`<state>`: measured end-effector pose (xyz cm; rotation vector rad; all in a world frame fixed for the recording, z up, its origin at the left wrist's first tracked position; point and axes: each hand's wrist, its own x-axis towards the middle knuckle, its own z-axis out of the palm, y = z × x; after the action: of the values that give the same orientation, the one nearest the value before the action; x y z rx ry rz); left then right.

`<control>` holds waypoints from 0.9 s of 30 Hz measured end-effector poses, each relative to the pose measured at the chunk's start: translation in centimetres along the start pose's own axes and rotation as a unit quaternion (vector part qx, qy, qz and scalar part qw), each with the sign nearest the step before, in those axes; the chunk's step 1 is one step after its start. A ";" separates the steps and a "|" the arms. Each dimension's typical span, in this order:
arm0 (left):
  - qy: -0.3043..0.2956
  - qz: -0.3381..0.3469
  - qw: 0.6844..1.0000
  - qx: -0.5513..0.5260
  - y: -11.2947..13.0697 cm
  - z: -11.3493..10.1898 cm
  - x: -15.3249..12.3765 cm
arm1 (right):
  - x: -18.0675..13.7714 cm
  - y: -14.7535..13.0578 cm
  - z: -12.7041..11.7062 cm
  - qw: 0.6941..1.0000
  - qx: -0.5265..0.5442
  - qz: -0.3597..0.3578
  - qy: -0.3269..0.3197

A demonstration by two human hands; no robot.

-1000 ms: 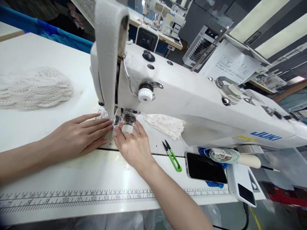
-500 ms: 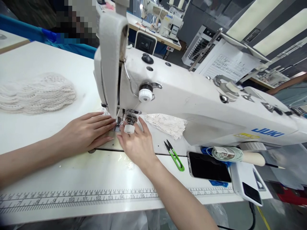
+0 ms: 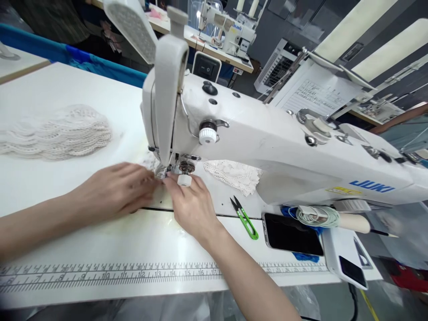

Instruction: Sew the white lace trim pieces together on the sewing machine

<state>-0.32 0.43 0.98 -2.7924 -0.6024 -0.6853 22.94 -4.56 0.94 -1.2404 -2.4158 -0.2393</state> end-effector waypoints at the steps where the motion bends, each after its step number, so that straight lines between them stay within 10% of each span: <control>1: 0.002 0.050 0.998 -0.029 0.6 -0.4 0.0 | 0.1 -0.2 0.1 0.999 0.036 -0.022 -0.014; 4: 0.047 0.139 0.986 -0.084 1.9 -1.3 -0.1 | 0.1 -0.5 0.1 0.985 0.129 -0.109 -0.021; 7: 0.097 0.019 0.994 -0.036 1.7 -1.1 -0.1 | 0.0 -0.3 -0.3 0.967 0.210 -0.143 0.010; 10: 0.001 -0.123 0.992 -0.005 0.9 -0.5 0.0 | -0.2 0.1 -1.0 0.961 0.249 -0.118 0.000; 17: -0.039 -0.187 0.981 -0.040 1.4 -0.3 0.0 | -0.4 -0.2 -1.2 0.969 0.233 -0.073 -0.037; 22: -0.018 -0.240 0.954 -0.180 1.2 -0.4 -0.1 | -0.3 -1.2 -1.2 0.948 0.301 0.103 -0.009; 27: 0.018 -0.216 0.936 -0.276 1.5 -0.4 -0.1 | 0.2 -1.7 -1.4 0.825 0.476 0.294 -0.077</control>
<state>0.11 -1.09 1.08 -3.1592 -1.2026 -1.1426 21.84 -5.90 2.30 -1.3800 -1.6689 1.1368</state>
